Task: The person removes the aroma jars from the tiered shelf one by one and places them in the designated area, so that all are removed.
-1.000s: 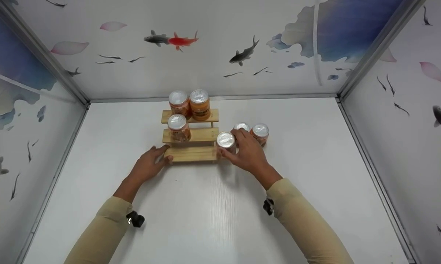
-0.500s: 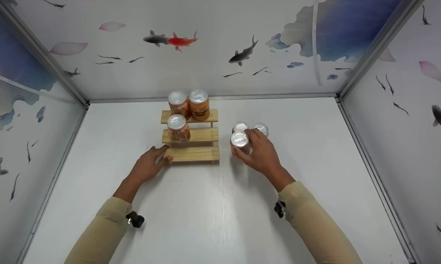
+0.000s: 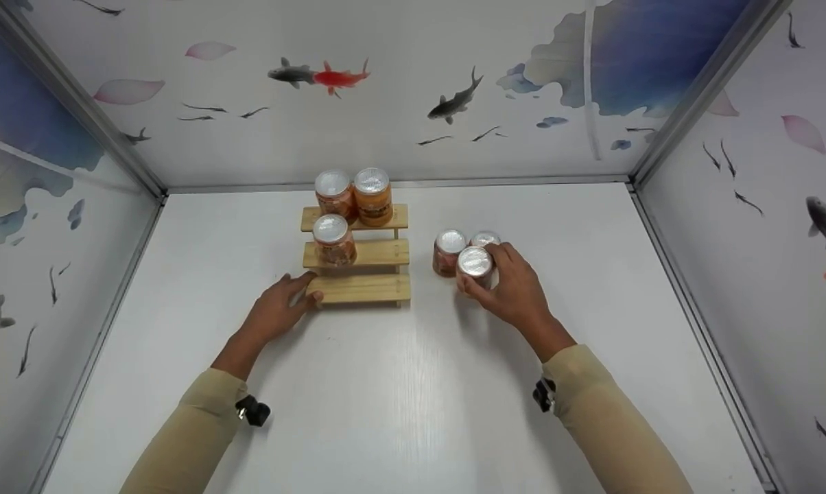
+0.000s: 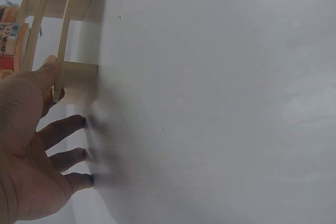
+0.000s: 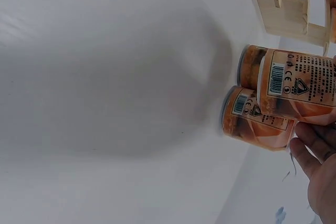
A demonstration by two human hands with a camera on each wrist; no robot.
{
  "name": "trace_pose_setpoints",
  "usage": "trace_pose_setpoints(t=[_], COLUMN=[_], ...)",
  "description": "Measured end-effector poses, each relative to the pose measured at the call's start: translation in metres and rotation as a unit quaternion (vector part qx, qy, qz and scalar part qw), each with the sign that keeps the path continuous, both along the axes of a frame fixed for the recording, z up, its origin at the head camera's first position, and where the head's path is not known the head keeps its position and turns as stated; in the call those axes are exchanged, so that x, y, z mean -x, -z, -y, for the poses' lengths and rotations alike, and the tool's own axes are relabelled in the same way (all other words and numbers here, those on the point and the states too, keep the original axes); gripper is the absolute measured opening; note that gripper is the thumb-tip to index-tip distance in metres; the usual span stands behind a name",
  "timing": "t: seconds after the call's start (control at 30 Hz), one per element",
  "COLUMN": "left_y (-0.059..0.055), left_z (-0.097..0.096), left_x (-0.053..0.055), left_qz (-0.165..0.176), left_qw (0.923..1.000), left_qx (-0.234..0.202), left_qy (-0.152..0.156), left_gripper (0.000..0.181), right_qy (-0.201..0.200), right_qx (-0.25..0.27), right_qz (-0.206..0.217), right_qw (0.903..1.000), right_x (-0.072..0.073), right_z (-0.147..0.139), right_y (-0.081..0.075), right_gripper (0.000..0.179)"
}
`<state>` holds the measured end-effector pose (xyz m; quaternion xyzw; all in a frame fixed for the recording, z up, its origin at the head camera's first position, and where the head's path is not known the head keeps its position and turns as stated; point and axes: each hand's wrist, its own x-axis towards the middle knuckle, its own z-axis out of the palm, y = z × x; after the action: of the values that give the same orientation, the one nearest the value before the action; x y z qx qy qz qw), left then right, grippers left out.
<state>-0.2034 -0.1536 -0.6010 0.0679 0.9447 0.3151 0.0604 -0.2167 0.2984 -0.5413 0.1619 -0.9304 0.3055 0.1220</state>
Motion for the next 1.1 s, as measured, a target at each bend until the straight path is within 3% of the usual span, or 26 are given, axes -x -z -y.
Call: trace_pose_setpoints(t=[0.5,0.93,1.1], left_y=[0.0,0.0,0.0], left_z=[-0.001,0.0,0.0], left_x=[0.0,0.001,0.001], left_qz=[0.004,0.001,0.004], left_qw=[0.9999,1.0,1.0], left_qx=[0.009,0.007,0.007], left_qy=[-0.001,-0.001,-0.001], left_gripper=[0.062,0.06,0.06], right_qy=[0.021,0.049,0.069], right_qx=[-0.01,-0.011,-0.011], right_qz=[0.0,0.008,0.03], right_qw=[0.9997,0.9987,0.9971], right_x=[-0.003,0.006,0.01], right_z=[-0.029,-0.05,-0.058], right_y=[0.005,0.013,0.014], right_gripper=[0.056,0.057,0.058])
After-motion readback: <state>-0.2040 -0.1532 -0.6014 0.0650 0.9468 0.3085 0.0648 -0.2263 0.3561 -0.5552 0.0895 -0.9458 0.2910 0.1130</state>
